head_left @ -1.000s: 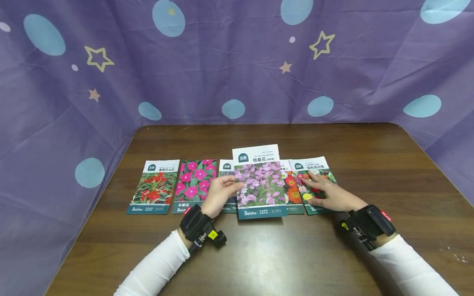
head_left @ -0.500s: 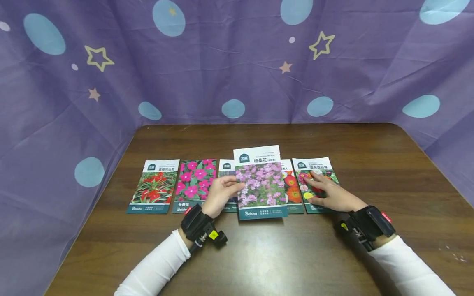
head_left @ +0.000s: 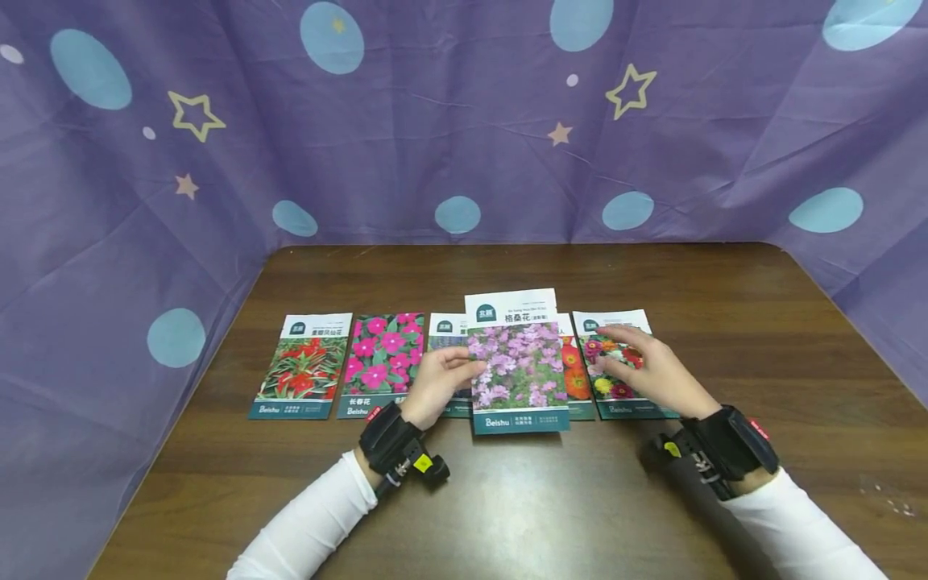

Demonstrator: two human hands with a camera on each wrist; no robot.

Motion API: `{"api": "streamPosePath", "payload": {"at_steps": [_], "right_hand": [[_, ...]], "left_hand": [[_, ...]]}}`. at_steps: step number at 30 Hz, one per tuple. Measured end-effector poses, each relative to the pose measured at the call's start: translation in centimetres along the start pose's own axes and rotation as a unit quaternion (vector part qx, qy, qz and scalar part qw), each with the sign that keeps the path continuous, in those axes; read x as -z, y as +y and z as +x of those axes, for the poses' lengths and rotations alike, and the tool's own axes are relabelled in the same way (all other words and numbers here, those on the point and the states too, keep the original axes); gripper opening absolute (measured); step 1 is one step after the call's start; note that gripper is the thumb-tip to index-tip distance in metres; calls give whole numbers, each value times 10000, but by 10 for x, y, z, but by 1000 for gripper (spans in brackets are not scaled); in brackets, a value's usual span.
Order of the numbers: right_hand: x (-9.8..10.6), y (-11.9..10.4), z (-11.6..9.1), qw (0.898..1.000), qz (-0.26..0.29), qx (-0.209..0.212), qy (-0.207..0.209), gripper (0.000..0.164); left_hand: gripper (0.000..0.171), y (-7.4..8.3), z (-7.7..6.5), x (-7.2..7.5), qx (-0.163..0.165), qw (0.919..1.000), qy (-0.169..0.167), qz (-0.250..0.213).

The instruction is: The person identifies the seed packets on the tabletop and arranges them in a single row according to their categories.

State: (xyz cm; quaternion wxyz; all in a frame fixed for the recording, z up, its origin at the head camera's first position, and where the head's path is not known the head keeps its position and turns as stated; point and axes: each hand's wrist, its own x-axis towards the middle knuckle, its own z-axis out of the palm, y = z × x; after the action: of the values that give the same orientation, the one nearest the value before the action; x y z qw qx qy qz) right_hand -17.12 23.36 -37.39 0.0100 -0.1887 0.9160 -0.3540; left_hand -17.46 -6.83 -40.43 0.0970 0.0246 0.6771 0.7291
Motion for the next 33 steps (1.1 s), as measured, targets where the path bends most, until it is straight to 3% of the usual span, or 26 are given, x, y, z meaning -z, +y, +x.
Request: {"api": "streamPosePath", "payload": {"at_steps": [6,12,18,25,33], "right_hand": [[-6,-29,-1,9951,969,-220,-23,42],[-13,-37,-9,9810,1788,-733,-182,42],[-9,-26,-14,9770,1790,-1155,126,40],[26,-4,-26,9832,1125,-1406,292,45],[72,36,-37,9807,607,-1849,215,54]], "left_hand": [[32,0,1,-11,-66,9997,-246,45],[34,0,2,-22,-94,9992,-363,131],[32,-4,8,-41,-216,9986,-477,76],[33,0,27,-93,-104,9997,-188,88],[31,6,56,-160,212,9996,39,187]]}}
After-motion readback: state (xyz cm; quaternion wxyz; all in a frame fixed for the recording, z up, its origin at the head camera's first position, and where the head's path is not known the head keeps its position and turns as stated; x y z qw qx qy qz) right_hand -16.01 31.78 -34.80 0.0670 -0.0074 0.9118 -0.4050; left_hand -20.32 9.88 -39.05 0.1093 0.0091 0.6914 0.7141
